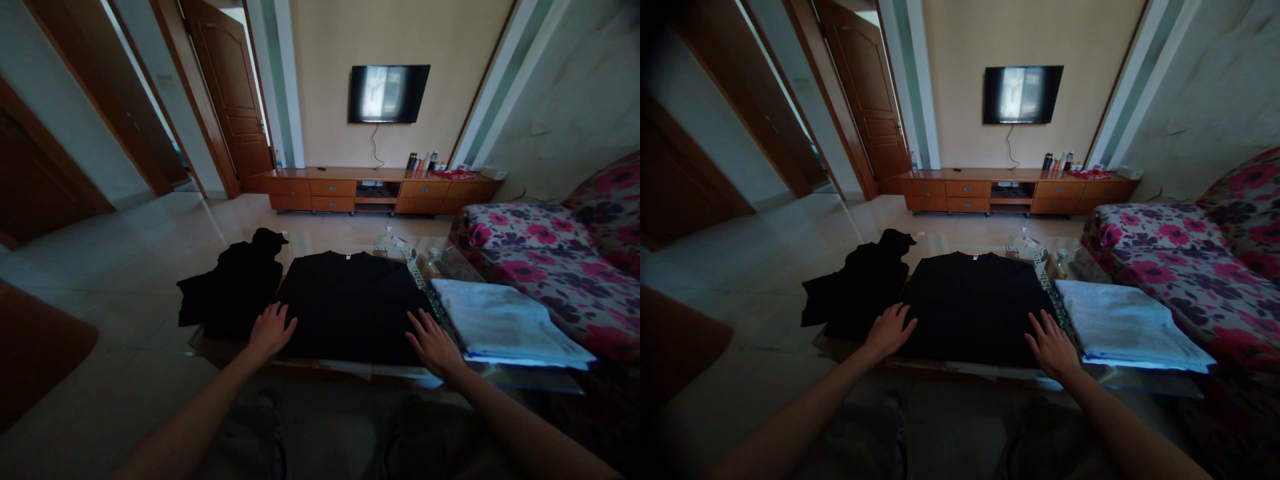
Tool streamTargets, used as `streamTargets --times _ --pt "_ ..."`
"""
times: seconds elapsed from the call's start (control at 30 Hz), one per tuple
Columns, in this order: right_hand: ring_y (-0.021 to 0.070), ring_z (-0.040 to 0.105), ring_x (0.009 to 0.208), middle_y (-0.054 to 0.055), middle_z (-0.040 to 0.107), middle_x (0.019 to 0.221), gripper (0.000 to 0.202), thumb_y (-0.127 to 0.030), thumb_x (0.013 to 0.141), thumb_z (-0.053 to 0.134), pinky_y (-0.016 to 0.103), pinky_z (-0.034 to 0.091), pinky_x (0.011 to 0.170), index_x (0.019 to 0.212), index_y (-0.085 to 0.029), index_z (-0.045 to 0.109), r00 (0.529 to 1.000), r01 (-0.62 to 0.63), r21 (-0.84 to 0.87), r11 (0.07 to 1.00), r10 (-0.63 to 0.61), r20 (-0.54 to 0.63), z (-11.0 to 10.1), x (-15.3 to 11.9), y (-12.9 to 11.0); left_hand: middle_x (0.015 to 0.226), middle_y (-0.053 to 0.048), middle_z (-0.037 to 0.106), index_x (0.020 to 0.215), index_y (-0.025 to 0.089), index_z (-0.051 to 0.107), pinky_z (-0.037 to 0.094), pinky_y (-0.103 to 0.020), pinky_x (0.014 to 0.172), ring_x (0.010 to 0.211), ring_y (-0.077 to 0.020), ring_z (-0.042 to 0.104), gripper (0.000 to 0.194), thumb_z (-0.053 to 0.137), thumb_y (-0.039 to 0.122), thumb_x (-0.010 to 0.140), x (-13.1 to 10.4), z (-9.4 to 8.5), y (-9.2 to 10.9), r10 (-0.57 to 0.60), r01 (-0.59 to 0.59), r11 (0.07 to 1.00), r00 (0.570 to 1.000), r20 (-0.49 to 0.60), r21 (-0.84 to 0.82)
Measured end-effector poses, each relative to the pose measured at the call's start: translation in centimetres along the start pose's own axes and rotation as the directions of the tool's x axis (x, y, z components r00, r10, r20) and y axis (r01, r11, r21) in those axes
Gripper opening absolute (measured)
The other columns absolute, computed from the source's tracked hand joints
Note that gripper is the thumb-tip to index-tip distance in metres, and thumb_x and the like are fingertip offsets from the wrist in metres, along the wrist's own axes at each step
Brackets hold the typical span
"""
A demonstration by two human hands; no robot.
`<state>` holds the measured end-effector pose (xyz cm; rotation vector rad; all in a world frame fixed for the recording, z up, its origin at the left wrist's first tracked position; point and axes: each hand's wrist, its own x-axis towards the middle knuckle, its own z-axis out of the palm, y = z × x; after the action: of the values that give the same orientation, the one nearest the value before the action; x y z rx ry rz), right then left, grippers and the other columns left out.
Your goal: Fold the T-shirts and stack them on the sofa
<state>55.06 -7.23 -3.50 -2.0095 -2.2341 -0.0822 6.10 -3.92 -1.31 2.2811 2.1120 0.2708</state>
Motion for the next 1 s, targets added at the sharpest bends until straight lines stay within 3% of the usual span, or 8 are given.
streamTargets --times 0.13,0.3,0.43,0.63,0.83,1.0 --pt "0.0317 0.04 0.143 0.015 0.042 0.158 0.061 -0.051 0.104 0.028 0.048 0.037 0.114 0.153 -0.019 0.044 0.993 -0.087 0.027 0.996 0.089 -0.08 -0.8 2.3 -1.0 0.138 -0.018 0.055 0.139 0.017 0.053 0.04 -0.047 0.105 0.128 -0.0341 0.051 0.053 0.038 0.049 0.099 2.3 -0.7 0.3 -0.008 0.009 1.0 0.998 -0.059 0.011" --pt "0.0317 0.026 0.151 0.014 0.034 0.163 0.058 -0.047 0.104 0.029 0.049 0.028 0.119 0.152 -0.019 0.044 0.985 -0.125 0.017 0.992 0.126 -0.119 -0.1 4.8 -2.5 0.124 -0.02 0.058 0.134 0.009 0.057 0.044 -0.044 0.101 0.116 -0.0337 0.056 0.051 0.043 0.042 0.097 5.4 0.2 -1.5 -0.125 0.127 0.992 0.982 -0.141 0.004" --pt "0.0322 0.025 0.152 0.015 0.033 0.163 0.06 -0.05 0.104 0.029 0.05 0.026 0.119 0.152 -0.017 0.045 0.983 -0.162 0.01 0.987 0.162 -0.082 0.9 5.4 -2.5 0.111 -0.017 0.064 0.117 0.011 0.068 0.047 -0.043 0.099 0.105 -0.0311 0.061 0.044 0.044 0.041 0.095 7.0 0.9 -3.9 -0.162 0.158 0.987 0.979 -0.121 -0.041" --pt "0.0319 0.026 0.151 0.014 0.033 0.163 0.061 -0.051 0.104 0.028 0.051 0.026 0.118 0.152 -0.019 0.044 0.987 -0.149 0.022 0.989 0.15 -0.065 0.9 5.4 -2.2 0.105 -0.011 0.069 0.103 0.018 0.075 0.048 -0.038 0.098 0.101 -0.026 0.065 0.033 0.051 0.039 0.092 7.7 0.7 -5.0 -0.159 0.138 0.978 0.979 -0.129 -0.158" --pt "0.0326 0.027 0.15 0.014 0.034 0.163 0.061 -0.052 0.104 0.028 0.051 0.028 0.117 0.153 -0.019 0.044 0.987 -0.147 0.01 0.989 0.147 -0.066 1.1 5.5 -2.1 0.096 -0.006 0.076 0.099 0.02 0.075 0.05 -0.03 0.082 0.089 -0.0222 0.07 0.029 0.054 0.039 0.092 7.6 -0.4 -4.8 -0.189 0.153 0.921 0.98 -0.068 -0.357" --pt "0.0326 0.029 0.15 0.015 0.034 0.163 0.059 -0.051 0.104 0.03 0.051 0.029 0.117 0.152 -0.019 0.044 0.987 -0.146 -0.003 0.989 0.146 -0.068 1.3 5.5 -1.9 0.084 -0.004 0.074 0.09 0.021 0.072 0.047 -0.028 0.072 0.079 -0.0198 0.068 0.023 0.057 0.039 0.092 7.4 -0.7 -5.2 -0.182 0.137 0.931 0.978 -0.105 -0.337"
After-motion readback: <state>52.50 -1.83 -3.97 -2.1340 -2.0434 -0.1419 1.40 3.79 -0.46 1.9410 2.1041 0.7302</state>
